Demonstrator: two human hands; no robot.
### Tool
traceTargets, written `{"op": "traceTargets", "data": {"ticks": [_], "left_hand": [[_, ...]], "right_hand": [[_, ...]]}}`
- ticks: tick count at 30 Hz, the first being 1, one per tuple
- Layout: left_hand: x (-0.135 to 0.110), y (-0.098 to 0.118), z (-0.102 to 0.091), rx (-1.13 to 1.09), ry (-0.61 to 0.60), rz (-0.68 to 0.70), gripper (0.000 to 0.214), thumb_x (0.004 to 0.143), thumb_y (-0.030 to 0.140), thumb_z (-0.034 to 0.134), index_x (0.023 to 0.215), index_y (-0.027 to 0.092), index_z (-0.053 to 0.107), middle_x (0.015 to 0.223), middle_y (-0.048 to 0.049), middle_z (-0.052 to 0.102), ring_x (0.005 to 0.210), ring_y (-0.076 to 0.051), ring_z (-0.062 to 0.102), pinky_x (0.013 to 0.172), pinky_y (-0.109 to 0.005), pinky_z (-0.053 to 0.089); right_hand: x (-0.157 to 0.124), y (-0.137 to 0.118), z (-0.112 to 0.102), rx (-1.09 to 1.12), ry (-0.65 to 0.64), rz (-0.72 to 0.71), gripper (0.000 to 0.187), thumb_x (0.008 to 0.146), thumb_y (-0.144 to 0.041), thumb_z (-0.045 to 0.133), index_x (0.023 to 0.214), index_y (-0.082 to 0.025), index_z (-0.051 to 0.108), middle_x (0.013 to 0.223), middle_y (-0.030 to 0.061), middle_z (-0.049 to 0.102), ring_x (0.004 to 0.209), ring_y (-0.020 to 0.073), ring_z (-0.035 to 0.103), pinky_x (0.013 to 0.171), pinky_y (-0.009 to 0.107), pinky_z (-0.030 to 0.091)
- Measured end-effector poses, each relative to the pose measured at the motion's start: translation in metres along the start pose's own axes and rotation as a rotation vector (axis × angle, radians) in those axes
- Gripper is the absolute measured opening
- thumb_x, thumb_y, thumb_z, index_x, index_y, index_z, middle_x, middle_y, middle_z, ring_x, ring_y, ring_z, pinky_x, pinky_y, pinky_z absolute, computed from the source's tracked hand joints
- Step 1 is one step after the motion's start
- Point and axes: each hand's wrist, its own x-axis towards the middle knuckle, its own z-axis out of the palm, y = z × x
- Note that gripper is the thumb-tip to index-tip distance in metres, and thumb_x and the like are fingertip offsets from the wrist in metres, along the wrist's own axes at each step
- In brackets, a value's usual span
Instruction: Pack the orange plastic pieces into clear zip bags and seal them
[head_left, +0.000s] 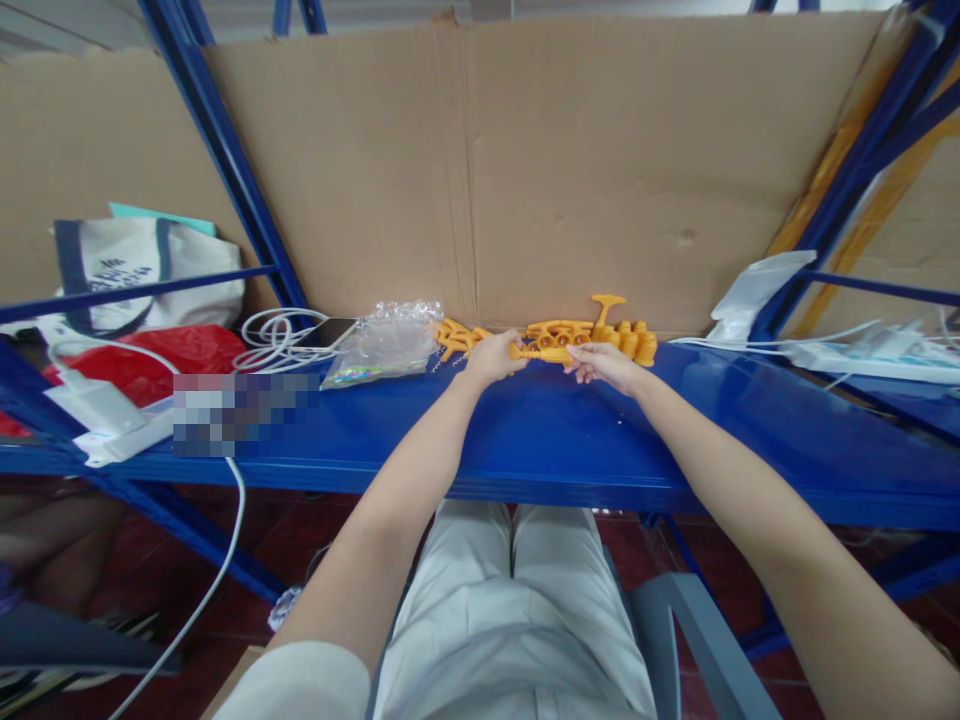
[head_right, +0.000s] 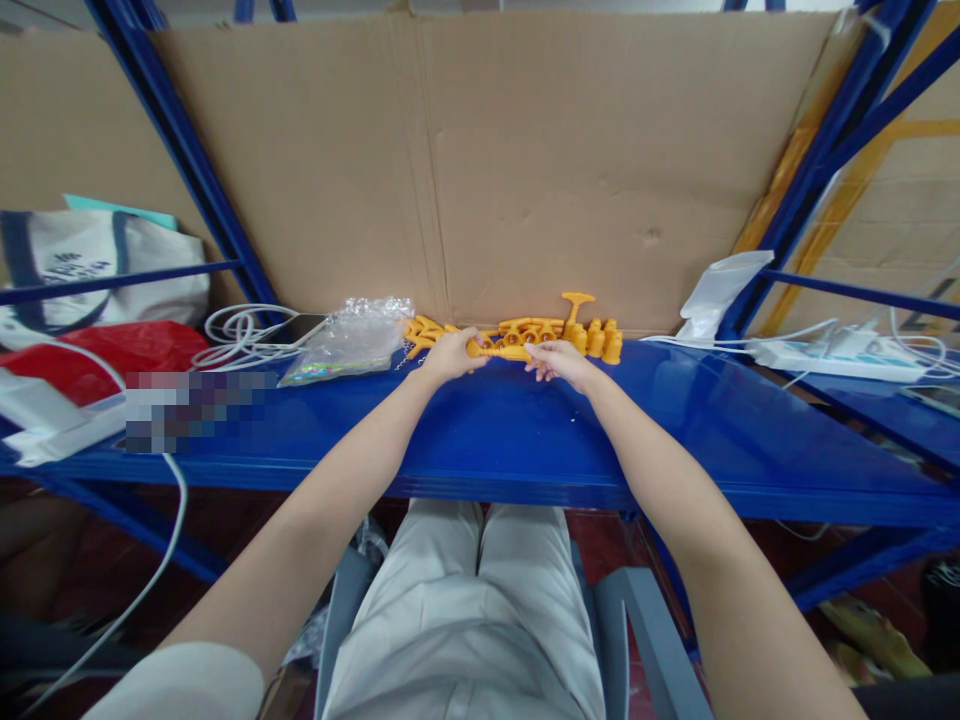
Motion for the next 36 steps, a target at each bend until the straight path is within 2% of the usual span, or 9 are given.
{"op": "traceTargets", "data": {"ticks": [4, 6, 8, 12, 17, 20, 26, 30, 36], "left_hand": [[0.001, -0.003, 0.001, -0.031, -0.001, 0.0, 0.038, 0.082, 0.037, 0.069, 0.116, 0.023, 0.064, 0.096, -0.0041, 0.072, 0.093, -0.023, 0.067, 0.082, -0.031, 0.049], [0.001, -0.007, 0.0, -0.049, -0.004, -0.003, 0.051, 0.086, 0.039, 0.064, 0.134, 0.023, 0.054, 0.096, -0.0036, 0.071, 0.092, -0.021, 0.067, 0.084, -0.032, 0.05], [0.002, -0.011, 0.0, -0.032, 0.019, -0.024, 0.055, 0.091, 0.036, 0.057, 0.144, 0.022, 0.046, 0.105, -0.0066, 0.071, 0.101, -0.022, 0.066, 0.091, -0.033, 0.049], [0.001, -0.022, 0.0, 0.147, 0.05, -0.209, 0.045, 0.093, 0.027, 0.048, 0.137, 0.022, 0.055, 0.135, -0.0152, 0.061, 0.132, -0.031, 0.05, 0.107, -0.048, 0.04], [-0.004, -0.028, 0.003, 0.248, -0.185, -0.4, 0.05, 0.088, 0.022, 0.05, 0.137, 0.028, 0.056, 0.154, -0.015, 0.044, 0.139, -0.038, 0.043, 0.109, -0.062, 0.033], [-0.005, -0.027, 0.003, 0.245, -0.216, -0.412, 0.05, 0.087, 0.021, 0.05, 0.136, 0.029, 0.056, 0.155, -0.0144, 0.041, 0.14, -0.038, 0.042, 0.11, -0.061, 0.033], [-0.005, -0.027, 0.002, 0.266, -0.129, -0.434, 0.051, 0.086, 0.017, 0.048, 0.136, 0.02, 0.056, 0.148, -0.0205, 0.047, 0.14, -0.038, 0.039, 0.108, -0.057, 0.038], [-0.005, -0.029, 0.005, 0.254, -0.09, -0.43, 0.052, 0.084, 0.016, 0.048, 0.134, 0.022, 0.056, 0.146, -0.019, 0.049, 0.142, -0.039, 0.037, 0.107, -0.06, 0.038], [-0.004, -0.03, 0.005, 0.235, -0.07, -0.457, 0.047, 0.09, 0.02, 0.046, 0.137, 0.016, 0.054, 0.149, -0.0221, 0.043, 0.142, -0.037, 0.036, 0.109, -0.054, 0.037]], "right_hand": [[0.004, 0.004, -0.001, 0.006, 0.042, 0.003, 0.039, 0.088, -0.052, 0.064, 0.071, -0.018, 0.056, 0.08, 0.0094, 0.068, 0.057, 0.0107, 0.056, 0.053, 0.025, 0.044], [0.008, 0.007, -0.003, 0.011, 0.104, -0.014, 0.038, 0.088, -0.052, 0.064, 0.072, -0.018, 0.056, 0.078, 0.0087, 0.066, 0.059, 0.012, 0.058, 0.056, 0.027, 0.047], [0.012, 0.009, -0.006, 0.02, 0.179, -0.037, 0.038, 0.087, -0.053, 0.064, 0.074, -0.019, 0.057, 0.079, 0.009, 0.066, 0.062, 0.0142, 0.06, 0.059, 0.029, 0.049], [0.018, 0.012, -0.012, 0.032, 0.31, -0.084, 0.042, 0.087, -0.063, 0.058, 0.091, -0.021, 0.062, 0.09, 0.0124, 0.069, 0.073, 0.0217, 0.067, 0.062, 0.035, 0.053], [0.025, 0.015, -0.015, -0.008, 0.41, -0.121, 0.048, 0.088, -0.068, 0.052, 0.106, -0.024, 0.06, 0.099, 0.0139, 0.071, 0.082, 0.0264, 0.069, 0.066, 0.04, 0.055], [0.028, 0.018, -0.015, -0.021, 0.442, -0.15, 0.051, 0.086, -0.07, 0.054, 0.107, -0.024, 0.059, 0.097, 0.0134, 0.071, 0.081, 0.0271, 0.07, 0.067, 0.041, 0.055], [0.029, 0.019, -0.015, -0.004, 0.486, -0.149, 0.049, 0.087, -0.067, 0.055, 0.111, -0.024, 0.057, 0.1, 0.0136, 0.071, 0.08, 0.0263, 0.07, 0.067, 0.04, 0.054], [0.028, 0.019, -0.015, -0.016, 0.496, -0.165, 0.048, 0.087, -0.066, 0.055, 0.109, -0.023, 0.056, 0.102, 0.0142, 0.07, 0.08, 0.0251, 0.07, 0.066, 0.038, 0.055], [0.028, 0.018, -0.013, -0.006, 0.502, -0.176, 0.045, 0.087, -0.062, 0.058, 0.111, -0.023, 0.056, 0.104, 0.0136, 0.069, 0.078, 0.0244, 0.068, 0.068, 0.039, 0.056]]}}
